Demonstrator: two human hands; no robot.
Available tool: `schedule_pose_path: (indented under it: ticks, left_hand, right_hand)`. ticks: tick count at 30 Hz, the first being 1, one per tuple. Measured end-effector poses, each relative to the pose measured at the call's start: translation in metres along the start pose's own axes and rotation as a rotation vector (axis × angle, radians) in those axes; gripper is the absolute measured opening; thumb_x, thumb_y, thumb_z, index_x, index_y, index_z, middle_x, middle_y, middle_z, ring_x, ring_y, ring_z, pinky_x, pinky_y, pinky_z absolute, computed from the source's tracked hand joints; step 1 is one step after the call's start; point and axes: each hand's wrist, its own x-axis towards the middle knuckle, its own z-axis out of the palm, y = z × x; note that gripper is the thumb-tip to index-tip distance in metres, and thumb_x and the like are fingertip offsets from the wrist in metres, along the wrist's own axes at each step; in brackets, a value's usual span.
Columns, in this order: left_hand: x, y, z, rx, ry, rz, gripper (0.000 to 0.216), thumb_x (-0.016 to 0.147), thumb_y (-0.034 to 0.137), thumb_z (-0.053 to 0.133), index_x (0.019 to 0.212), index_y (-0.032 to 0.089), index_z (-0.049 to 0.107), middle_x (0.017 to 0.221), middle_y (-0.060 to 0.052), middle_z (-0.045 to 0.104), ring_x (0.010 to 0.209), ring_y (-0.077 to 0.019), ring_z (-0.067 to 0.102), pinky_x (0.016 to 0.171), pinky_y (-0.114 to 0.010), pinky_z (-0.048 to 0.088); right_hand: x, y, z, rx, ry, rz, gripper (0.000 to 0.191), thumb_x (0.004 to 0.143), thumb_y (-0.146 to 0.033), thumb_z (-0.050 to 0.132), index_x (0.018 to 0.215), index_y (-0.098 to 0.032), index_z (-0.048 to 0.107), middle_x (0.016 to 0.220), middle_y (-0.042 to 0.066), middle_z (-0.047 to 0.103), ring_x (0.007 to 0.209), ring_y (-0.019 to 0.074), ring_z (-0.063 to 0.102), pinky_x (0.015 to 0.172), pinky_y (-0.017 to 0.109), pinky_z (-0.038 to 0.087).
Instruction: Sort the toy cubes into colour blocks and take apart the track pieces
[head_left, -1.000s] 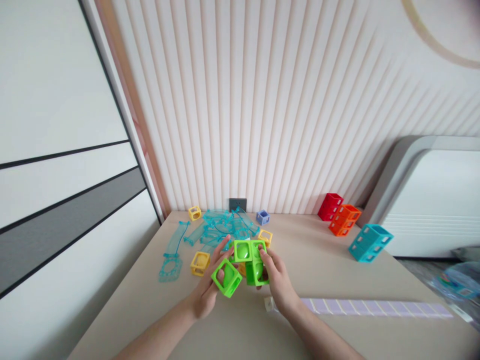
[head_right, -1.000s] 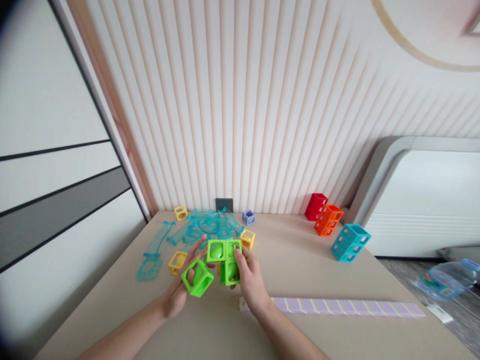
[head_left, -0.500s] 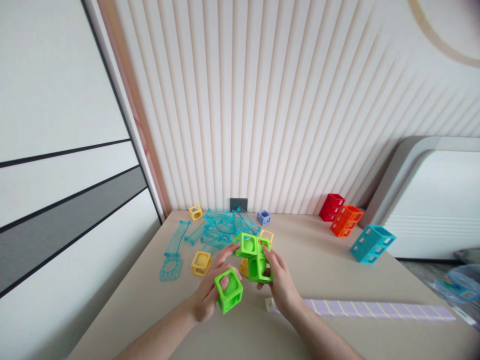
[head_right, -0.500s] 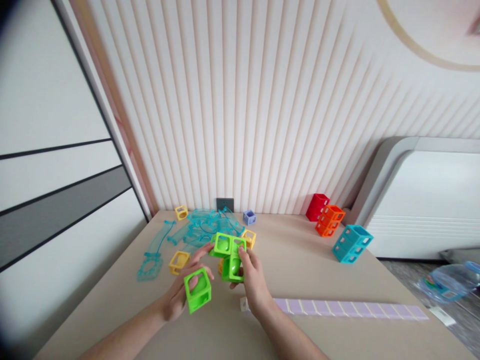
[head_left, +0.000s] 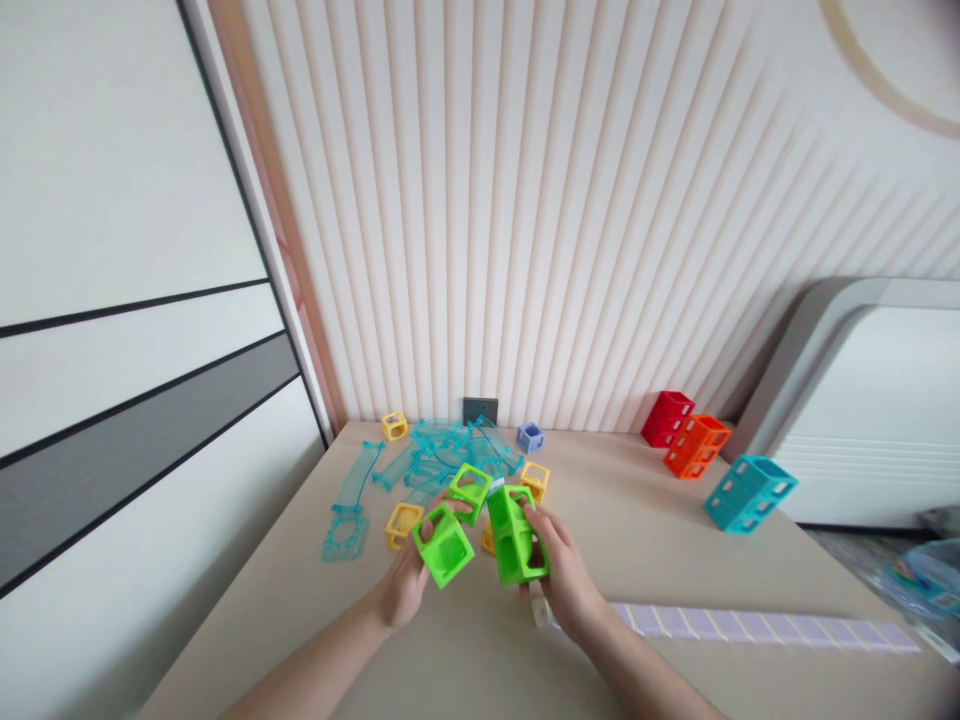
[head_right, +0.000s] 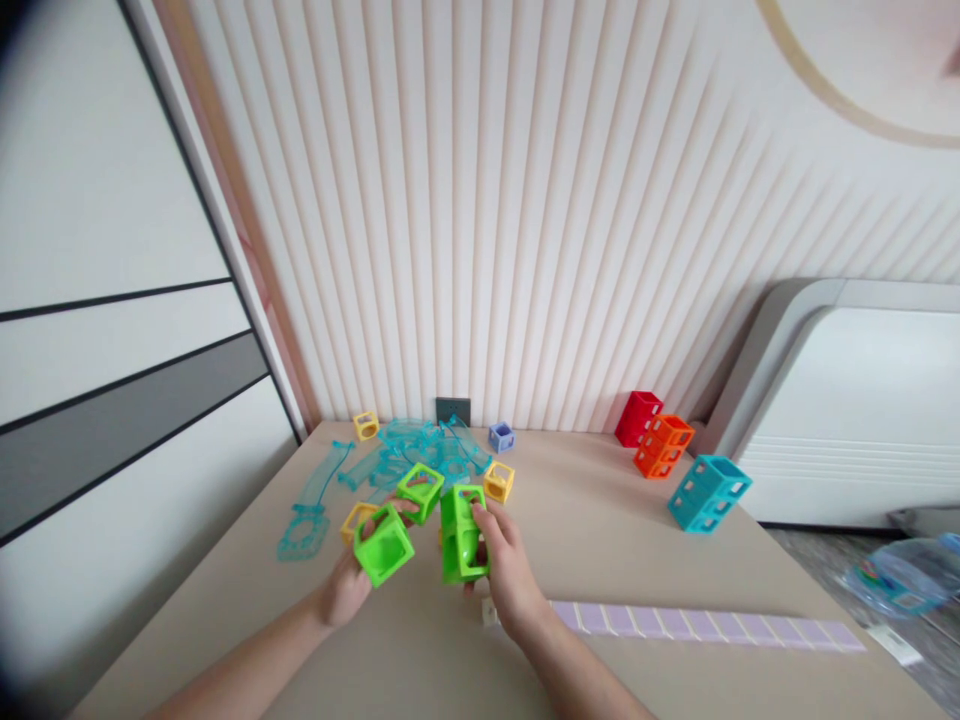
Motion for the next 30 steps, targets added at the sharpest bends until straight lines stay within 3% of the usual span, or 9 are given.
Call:
schedule_pose_path:
  ticks: [4, 8, 11, 16, 19, 23, 27, 30]
  left_hand:
    - [0.007, -0.004, -0.005, -0.286, 0.192, -0.029, 0.055, 0.093, 0.070, 0.043, 0.124, 0.032, 0.068, 0.135, -0.006, 0.067, 0.126, -0.0321, 0.060, 0.108, -0.056, 0.044]
    - [0.012, 0.020, -0.029, -0.268, 0.381, 0.069, 0.056, 0.090, 0.065, 0.051, 0.130, 0.028, 0.064, 0.140, -0.009, 0.063, 0.126, -0.0332, 0.059, 0.110, -0.057, 0.042]
    - [0.004, 0.044, -0.073, -0.026, 0.518, 0.061, 0.061, 0.090, 0.061, 0.051, 0.139, 0.024, 0.056, 0.145, -0.010, 0.058, 0.135, -0.0333, 0.051, 0.116, -0.052, 0.035]
    - [-0.029, 0.059, -0.158, 0.465, 0.590, -0.129, 0.070, 0.090, 0.060, 0.048, 0.152, 0.028, 0.039, 0.160, -0.005, 0.040, 0.151, -0.0323, 0.027, 0.123, -0.052, 0.018]
    - [-0.049, 0.050, -0.189, 0.573, 0.561, -0.240, 0.071, 0.086, 0.067, 0.047, 0.144, 0.027, 0.051, 0.156, -0.005, 0.047, 0.152, -0.0334, 0.024, 0.123, -0.053, 0.014]
    - [-0.063, 0.032, -0.207, 0.648, 0.472, -0.311, 0.074, 0.081, 0.074, 0.048, 0.134, 0.025, 0.063, 0.148, -0.008, 0.056, 0.150, -0.0366, 0.028, 0.123, -0.055, 0.015]
    - [-0.066, 0.018, -0.213, 0.792, 0.332, -0.342, 0.073, 0.091, 0.069, 0.035, 0.142, 0.022, 0.056, 0.151, -0.010, 0.053, 0.150, -0.0345, 0.029, 0.122, -0.055, 0.020]
    - [-0.063, 0.014, -0.215, 0.950, 0.194, -0.412, 0.067, 0.099, 0.056, 0.022, 0.151, 0.020, 0.045, 0.157, -0.010, 0.044, 0.151, -0.0315, 0.026, 0.123, -0.056, 0.015]
  right_hand:
    - [0.001, -0.001, -0.001, 0.077, -0.024, -0.032, 0.067, 0.068, -0.064, 0.078, 0.115, -0.017, 0.068, 0.060, -0.004, 0.058, 0.046, 0.0141, 0.053, 0.035, 0.024, 0.046]
    - [0.005, -0.004, -0.004, 0.110, -0.026, -0.065, 0.066, 0.070, -0.062, 0.077, 0.119, -0.019, 0.068, 0.069, -0.001, 0.066, 0.055, 0.0156, 0.058, 0.047, 0.026, 0.050]
    - [0.009, 0.000, -0.008, 0.093, -0.006, -0.100, 0.063, 0.073, -0.061, 0.076, 0.120, -0.021, 0.069, 0.087, 0.002, 0.073, 0.065, 0.0168, 0.064, 0.055, 0.024, 0.050]
    - [0.013, 0.009, -0.012, 0.077, -0.053, -0.140, 0.056, 0.079, -0.058, 0.072, 0.125, -0.026, 0.068, 0.108, 0.003, 0.074, 0.087, 0.0216, 0.068, 0.067, 0.026, 0.053]
    - [0.008, 0.007, -0.010, 0.056, -0.117, -0.156, 0.056, 0.084, -0.058, 0.068, 0.131, -0.028, 0.064, 0.118, 0.003, 0.072, 0.101, 0.0244, 0.067, 0.080, 0.031, 0.055]
    - [-0.002, 0.001, -0.006, -0.030, -0.159, -0.184, 0.055, 0.085, -0.061, 0.067, 0.129, -0.029, 0.066, 0.127, 0.003, 0.068, 0.108, 0.0242, 0.065, 0.089, 0.032, 0.052]
    - [-0.005, 0.005, -0.003, -0.171, -0.206, -0.239, 0.063, 0.083, -0.069, 0.064, 0.131, -0.028, 0.064, 0.129, 0.006, 0.066, 0.111, 0.0253, 0.063, 0.091, 0.033, 0.051]
    - [-0.008, 0.013, -0.001, -0.345, -0.306, -0.280, 0.067, 0.087, -0.070, 0.058, 0.138, -0.028, 0.056, 0.122, 0.008, 0.066, 0.109, 0.0252, 0.064, 0.093, 0.036, 0.050]
